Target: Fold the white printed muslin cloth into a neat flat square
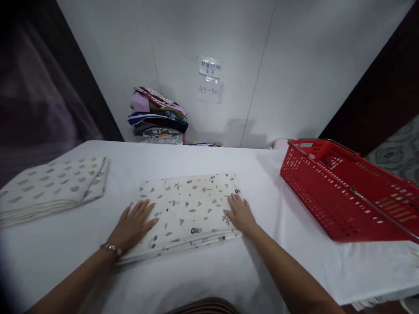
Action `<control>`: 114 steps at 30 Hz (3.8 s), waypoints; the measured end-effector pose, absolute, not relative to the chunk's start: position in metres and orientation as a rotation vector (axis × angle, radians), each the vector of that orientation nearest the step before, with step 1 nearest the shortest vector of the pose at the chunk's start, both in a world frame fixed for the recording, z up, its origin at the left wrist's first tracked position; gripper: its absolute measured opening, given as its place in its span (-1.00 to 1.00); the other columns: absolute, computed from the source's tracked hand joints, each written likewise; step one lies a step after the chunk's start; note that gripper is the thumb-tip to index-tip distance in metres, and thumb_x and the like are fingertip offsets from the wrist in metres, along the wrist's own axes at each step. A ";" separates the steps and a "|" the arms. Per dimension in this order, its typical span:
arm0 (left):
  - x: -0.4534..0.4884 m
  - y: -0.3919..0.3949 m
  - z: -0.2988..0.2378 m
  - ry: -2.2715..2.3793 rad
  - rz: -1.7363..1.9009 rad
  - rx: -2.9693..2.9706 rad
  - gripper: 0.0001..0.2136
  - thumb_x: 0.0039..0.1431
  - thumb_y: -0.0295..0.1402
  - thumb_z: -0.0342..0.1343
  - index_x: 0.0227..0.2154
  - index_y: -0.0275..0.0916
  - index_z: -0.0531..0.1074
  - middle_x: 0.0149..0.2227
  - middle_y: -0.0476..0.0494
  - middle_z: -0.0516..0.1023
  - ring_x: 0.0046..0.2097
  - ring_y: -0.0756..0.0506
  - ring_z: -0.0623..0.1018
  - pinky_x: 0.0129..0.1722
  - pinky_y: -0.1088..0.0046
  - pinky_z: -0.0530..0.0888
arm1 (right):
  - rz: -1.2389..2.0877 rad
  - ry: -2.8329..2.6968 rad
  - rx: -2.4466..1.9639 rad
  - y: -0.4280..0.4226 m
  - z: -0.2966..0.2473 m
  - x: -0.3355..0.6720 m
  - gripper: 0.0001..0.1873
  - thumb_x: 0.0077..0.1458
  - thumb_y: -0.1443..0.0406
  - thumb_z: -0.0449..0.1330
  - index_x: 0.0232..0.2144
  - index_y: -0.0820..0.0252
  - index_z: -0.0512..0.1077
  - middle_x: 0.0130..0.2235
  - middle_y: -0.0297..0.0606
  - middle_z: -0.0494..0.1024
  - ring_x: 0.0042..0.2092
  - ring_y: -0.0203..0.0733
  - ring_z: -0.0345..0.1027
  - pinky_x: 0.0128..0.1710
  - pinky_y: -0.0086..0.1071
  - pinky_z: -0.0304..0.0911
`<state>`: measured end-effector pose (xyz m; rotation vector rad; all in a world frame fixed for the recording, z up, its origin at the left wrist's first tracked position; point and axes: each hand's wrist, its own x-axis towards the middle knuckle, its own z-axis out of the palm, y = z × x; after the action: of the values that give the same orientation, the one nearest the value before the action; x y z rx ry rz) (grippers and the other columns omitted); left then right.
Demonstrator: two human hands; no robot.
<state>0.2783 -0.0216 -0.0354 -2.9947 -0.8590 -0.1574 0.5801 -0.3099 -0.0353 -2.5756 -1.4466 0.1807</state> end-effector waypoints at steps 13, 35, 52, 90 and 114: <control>0.292 -0.046 -0.009 -0.961 -0.082 -3.139 -0.49 0.18 -0.04 -0.14 0.10 -0.21 0.27 0.23 -0.28 0.18 0.25 -0.28 0.15 0.15 -0.08 0.07 | 0.289 -1.399 -2.323 -0.320 -0.007 0.567 -0.49 0.21 0.04 -0.07 0.14 0.06 0.24 0.25 -0.15 0.13 0.29 0.02 -0.16 0.19 0.14 -0.22; 0.324 -0.179 -0.035 -0.581 -0.824 -3.294 -0.80 0.20 -0.29 -0.01 -0.26 -0.15 0.51 -0.24 -0.12 0.51 -0.16 -0.12 0.40 -0.14 0.26 0.31 | -0.042 -1.597 -1.983 -0.327 -0.033 0.492 -0.73 0.22 0.26 0.00 -0.25 0.14 0.49 -0.19 -0.17 0.51 -0.12 -0.14 0.30 -0.07 -0.21 0.17; 0.322 -0.182 -0.033 -0.518 -0.809 -3.241 -0.79 0.21 -0.31 -0.03 -0.21 -0.18 0.49 -0.22 -0.13 0.53 -0.16 -0.13 0.41 -0.13 0.26 0.30 | -0.093 -1.685 -1.991 -0.332 -0.036 0.492 -0.72 0.22 0.24 0.00 -0.19 0.14 0.48 -0.16 -0.15 0.49 -0.09 -0.12 0.26 -0.08 -0.22 0.15; 0.329 -0.181 -0.032 -0.541 -0.737 -3.195 -0.77 0.24 -0.28 -0.08 -0.26 -0.15 0.49 -0.27 -0.12 0.52 -0.19 -0.11 0.42 -0.16 0.26 0.30 | -0.102 -1.660 -1.978 -0.326 -0.038 0.493 -0.69 0.25 0.21 -0.05 -0.26 0.16 0.48 -0.21 -0.16 0.49 -0.15 -0.13 0.27 -0.10 -0.23 0.17; 0.342 -0.193 -0.034 -0.340 -0.703 -3.122 -0.78 0.22 -0.42 -0.07 -0.38 -0.18 0.50 0.01 -0.08 0.47 0.14 -0.15 0.31 0.08 0.19 0.24 | -0.211 -1.642 -1.836 -0.321 -0.041 0.495 -0.76 0.23 0.25 -0.01 -0.34 0.17 0.43 -0.30 -0.20 0.48 -0.24 -0.16 0.26 -0.18 -0.24 0.19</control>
<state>0.3416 -0.1935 -0.0345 -3.1222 -0.3396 -0.7031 0.4950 -0.3210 -0.0415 -1.8364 -1.6419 -0.2111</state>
